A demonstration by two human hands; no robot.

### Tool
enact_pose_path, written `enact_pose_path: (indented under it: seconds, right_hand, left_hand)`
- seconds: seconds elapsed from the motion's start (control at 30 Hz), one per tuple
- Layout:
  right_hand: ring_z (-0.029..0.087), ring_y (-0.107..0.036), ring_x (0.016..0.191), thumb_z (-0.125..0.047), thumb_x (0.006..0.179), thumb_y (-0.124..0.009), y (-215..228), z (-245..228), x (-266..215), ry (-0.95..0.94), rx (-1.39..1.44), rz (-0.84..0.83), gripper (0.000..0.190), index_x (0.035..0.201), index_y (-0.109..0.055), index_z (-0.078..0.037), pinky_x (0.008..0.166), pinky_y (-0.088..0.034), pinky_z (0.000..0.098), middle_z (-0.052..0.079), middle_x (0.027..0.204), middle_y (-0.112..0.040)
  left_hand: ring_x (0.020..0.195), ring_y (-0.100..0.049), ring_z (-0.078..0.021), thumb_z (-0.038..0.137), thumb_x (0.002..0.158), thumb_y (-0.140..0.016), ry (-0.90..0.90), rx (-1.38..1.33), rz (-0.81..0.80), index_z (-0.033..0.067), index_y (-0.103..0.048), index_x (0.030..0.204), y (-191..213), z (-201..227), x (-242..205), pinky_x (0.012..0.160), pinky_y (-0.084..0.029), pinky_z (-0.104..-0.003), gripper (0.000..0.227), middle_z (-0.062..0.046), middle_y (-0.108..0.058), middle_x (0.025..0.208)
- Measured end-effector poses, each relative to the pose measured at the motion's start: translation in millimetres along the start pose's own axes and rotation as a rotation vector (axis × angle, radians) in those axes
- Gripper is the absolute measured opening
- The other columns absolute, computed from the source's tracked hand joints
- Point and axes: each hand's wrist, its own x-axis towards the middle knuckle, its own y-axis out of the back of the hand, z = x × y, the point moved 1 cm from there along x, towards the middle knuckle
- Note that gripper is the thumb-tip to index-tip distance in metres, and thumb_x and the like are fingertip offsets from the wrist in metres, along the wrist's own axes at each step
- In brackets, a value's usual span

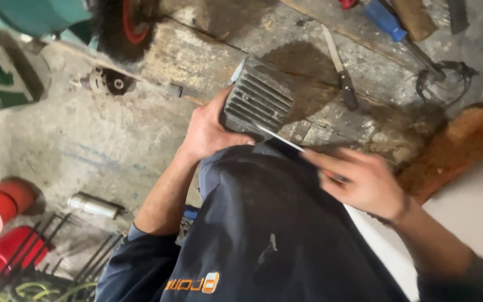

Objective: The person uses a screwdriver to scrape and clean the surface of a metal cylinder head held in their left hand. They work on the fins and edges of the part, rotating it to access different areas, and finish by inspecting the cleaned surface.

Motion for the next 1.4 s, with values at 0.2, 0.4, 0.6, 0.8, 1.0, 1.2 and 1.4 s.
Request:
enact_pose_path:
  seconds: [0.2, 0.4, 0.6, 0.8, 1.0, 1.2, 1.4]
  right_hand:
    - [0.021, -0.06, 0.059, -0.009, 0.078, -0.073, 1, -17, 17, 0.169, -0.016, 0.082, 0.058, 0.134, -0.067, -0.024, 0.054, -0.052, 0.0346, 0.005, 0.082, -0.062]
    - [0.024, -0.054, 0.048, -0.022, 0.072, -0.08, 4, -23, -1, 0.098, -0.325, 0.006, 0.064, 0.134, -0.067, -0.032, 0.045, -0.049, 0.0388, 0.007, 0.069, -0.051]
    - [0.025, -0.054, 0.05, -0.021, 0.079, -0.077, -11, -12, 3, 0.083, -0.223, 0.024, 0.058, 0.135, -0.067, -0.031, 0.048, -0.048, 0.0395, 0.008, 0.07, -0.05]
    - [0.025, -0.056, 0.05, -0.013, 0.082, -0.077, -10, -14, -2, -0.077, -0.047, 0.024, 0.053, 0.133, -0.07, -0.025, 0.05, -0.051, 0.0388, 0.01, 0.069, -0.054]
    - [0.022, -0.06, 0.058, -0.012, 0.079, -0.075, -6, -13, -12, -0.069, 0.125, 0.075, 0.055, 0.133, -0.068, -0.024, 0.055, -0.051, 0.0366, 0.006, 0.075, -0.057]
    - [0.024, -0.061, 0.059, -0.006, 0.083, -0.074, -16, -25, 13, 0.003, 0.071, 0.067, 0.055, 0.135, -0.069, -0.024, 0.056, -0.051, 0.038, 0.007, 0.075, -0.056]
    - [0.021, -0.058, 0.056, -0.013, 0.086, -0.074, -2, 8, -26, 0.094, -0.034, 0.131, 0.05, 0.134, -0.068, -0.025, 0.054, -0.051, 0.0377, 0.004, 0.073, -0.053]
  left_hand:
    - [0.114, -0.074, -0.0212, 0.022, 0.055, -0.102, -0.041, -0.111, 0.016, 0.0018, -0.061, 0.138, 2, -22, -2, 0.1, -0.057, -0.035, 0.095, -0.011, -0.077, 0.119]
    - [0.108, -0.072, -0.0142, 0.018, 0.06, -0.101, -0.013, -0.293, 0.007, 0.0001, -0.066, 0.129, -4, -20, 0, 0.098, -0.058, -0.032, 0.08, -0.008, -0.078, 0.114]
    - [0.11, -0.071, -0.019, 0.019, 0.06, -0.101, -0.016, -0.308, -0.017, 0.0001, -0.068, 0.127, 0, -25, 0, 0.1, -0.058, -0.034, 0.077, -0.011, -0.076, 0.116]
    - [0.117, -0.069, -0.031, 0.021, 0.054, -0.101, -0.26, -0.066, 0.044, -0.0017, -0.064, 0.129, -4, -12, 3, 0.102, -0.053, -0.039, 0.087, -0.018, -0.069, 0.124]
    - [0.109, -0.075, -0.0276, 0.023, 0.057, -0.099, -0.021, -0.155, -0.014, 0.0028, -0.069, 0.123, 0, -21, 4, 0.099, -0.057, -0.037, 0.075, -0.012, -0.075, 0.115]
    - [0.105, -0.076, -0.0257, 0.026, 0.064, -0.099, -0.08, -0.178, -0.023, 0.0023, -0.069, 0.122, 3, -22, 1, 0.095, -0.058, -0.036, 0.069, -0.009, -0.075, 0.112]
    - [0.105, -0.075, -0.0303, 0.028, 0.059, -0.099, -0.109, -0.188, -0.025, 0.0015, -0.069, 0.12, 5, -23, 6, 0.093, -0.057, -0.038, 0.072, -0.012, -0.073, 0.111]
